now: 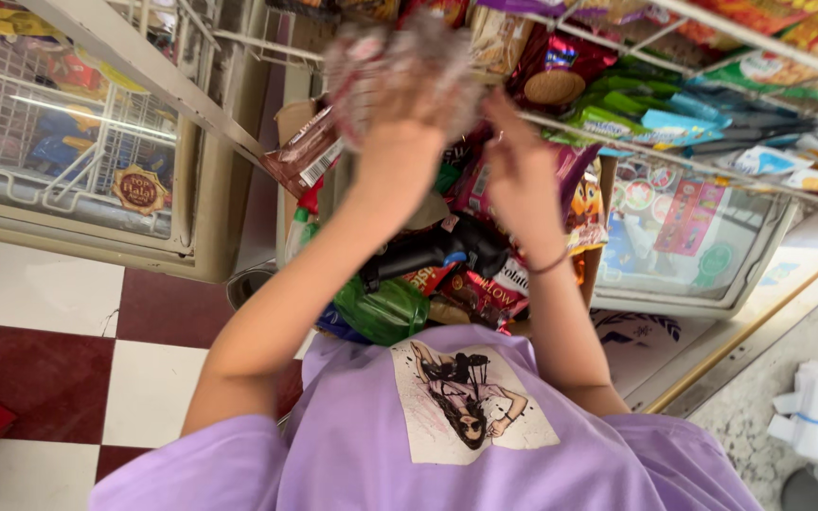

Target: The person places bread loaves into a box, scans items with a handheld scanner, and cleans the shelves and various snack packages using a spray bottle and cloths.

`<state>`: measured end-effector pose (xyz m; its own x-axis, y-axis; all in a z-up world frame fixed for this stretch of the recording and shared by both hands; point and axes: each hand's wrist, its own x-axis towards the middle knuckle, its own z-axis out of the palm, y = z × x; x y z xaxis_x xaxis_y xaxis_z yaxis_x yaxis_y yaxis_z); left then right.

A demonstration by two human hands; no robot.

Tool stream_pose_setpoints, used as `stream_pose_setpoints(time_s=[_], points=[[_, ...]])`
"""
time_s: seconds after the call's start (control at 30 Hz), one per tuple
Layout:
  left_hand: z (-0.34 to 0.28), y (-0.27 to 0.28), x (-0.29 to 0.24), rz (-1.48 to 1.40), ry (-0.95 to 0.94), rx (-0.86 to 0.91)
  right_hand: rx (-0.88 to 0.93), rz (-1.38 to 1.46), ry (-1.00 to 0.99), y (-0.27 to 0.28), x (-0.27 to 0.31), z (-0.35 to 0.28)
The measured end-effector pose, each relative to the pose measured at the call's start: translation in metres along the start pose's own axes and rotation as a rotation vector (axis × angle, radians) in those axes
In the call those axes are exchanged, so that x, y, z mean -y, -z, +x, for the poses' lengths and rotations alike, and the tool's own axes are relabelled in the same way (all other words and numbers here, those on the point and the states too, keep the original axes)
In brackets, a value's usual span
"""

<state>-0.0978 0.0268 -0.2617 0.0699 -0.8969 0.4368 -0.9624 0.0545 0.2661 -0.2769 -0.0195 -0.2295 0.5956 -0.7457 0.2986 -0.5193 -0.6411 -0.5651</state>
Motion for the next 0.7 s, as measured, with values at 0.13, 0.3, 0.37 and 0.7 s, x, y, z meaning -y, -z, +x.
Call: stream_pose_setpoints(time_s=[0.13,0.3,0.37,0.7], points=[[0.014,-0.028,-0.046,-0.029,-0.248,0.043,-0.206,0.181,-0.075,0.035,-0.005,-0.01],[0.018,-0.034,-0.027,-0.081,-0.309,-0.102,-0.316,0.183,-0.074,0.049,0.003,-0.023],[0.015,-0.026,0.003,-0.067,-0.33,-0.118,-0.285,0.233,-0.163,0.05,0.005,-0.027],[-0.011,0.071,0.133,-0.046,-0.16,-0.001,-0.352,0.212,-0.143,0.052,0.007,-0.051]])
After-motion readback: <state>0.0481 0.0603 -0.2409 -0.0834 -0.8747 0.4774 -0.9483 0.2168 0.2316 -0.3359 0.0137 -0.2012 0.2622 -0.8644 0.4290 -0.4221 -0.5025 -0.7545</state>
